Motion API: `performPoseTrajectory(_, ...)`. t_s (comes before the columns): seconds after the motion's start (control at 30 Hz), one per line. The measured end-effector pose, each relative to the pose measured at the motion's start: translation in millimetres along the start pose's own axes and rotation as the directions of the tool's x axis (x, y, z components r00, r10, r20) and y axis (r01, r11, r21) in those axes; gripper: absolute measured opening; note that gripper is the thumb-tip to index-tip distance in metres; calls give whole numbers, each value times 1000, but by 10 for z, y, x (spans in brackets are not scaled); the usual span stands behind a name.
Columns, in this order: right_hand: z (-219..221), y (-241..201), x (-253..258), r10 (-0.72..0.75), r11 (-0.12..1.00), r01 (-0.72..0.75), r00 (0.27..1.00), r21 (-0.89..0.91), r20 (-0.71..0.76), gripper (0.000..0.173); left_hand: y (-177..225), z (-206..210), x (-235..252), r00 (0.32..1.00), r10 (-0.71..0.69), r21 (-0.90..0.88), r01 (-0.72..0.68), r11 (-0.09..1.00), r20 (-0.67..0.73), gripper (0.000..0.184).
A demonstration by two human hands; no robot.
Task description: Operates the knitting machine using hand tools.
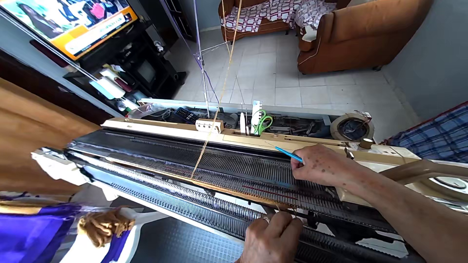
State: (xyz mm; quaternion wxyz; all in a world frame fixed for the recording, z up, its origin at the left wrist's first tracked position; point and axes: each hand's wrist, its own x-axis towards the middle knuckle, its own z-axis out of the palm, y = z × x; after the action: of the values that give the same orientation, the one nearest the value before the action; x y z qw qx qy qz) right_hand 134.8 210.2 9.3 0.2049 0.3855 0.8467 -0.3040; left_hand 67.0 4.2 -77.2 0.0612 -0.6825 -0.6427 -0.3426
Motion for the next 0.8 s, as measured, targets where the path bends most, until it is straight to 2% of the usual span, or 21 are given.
performPoseTrajectory(0.07, -2, -3, -2, -5, 1000, 5, 1000, 2, 13, 14, -44, 10, -70, 1000, -22, -19, 22, 1000, -10, 12)
performPoseTrajectory(0.23, -7, -3, 2, -8, 1000, 8, 999, 9, 31, 11, 8, 35, -65, 981, -190, -98, 186, 978, -35, 17)
performPoseTrajectory(0.3, -14, 2, -2, -12, 1000, 11, 999, 17, 42, 11, 15, 41, -49, 979, -198, -91, 194, 977, -48, 15)
performPoseTrajectory(0.5, -26, 5, -12, -40, 998, 36, 997, 48, 74, 11, 63, 9, -45, 988, -152, -117, 150, 982, -7, 10)
performPoseTrajectory(0.7, -10, -7, -12, -29, 999, 27, 998, 41, 50, 10, 72, -2, -36, 997, 76, -146, -71, 987, 26, 21)
performPoseTrajectory(0.8, -10, -11, -27, -27, 998, 25, 999, 49, 37, 10, 56, -39, -9, 999, 54, -230, -51, 972, 7, 18)
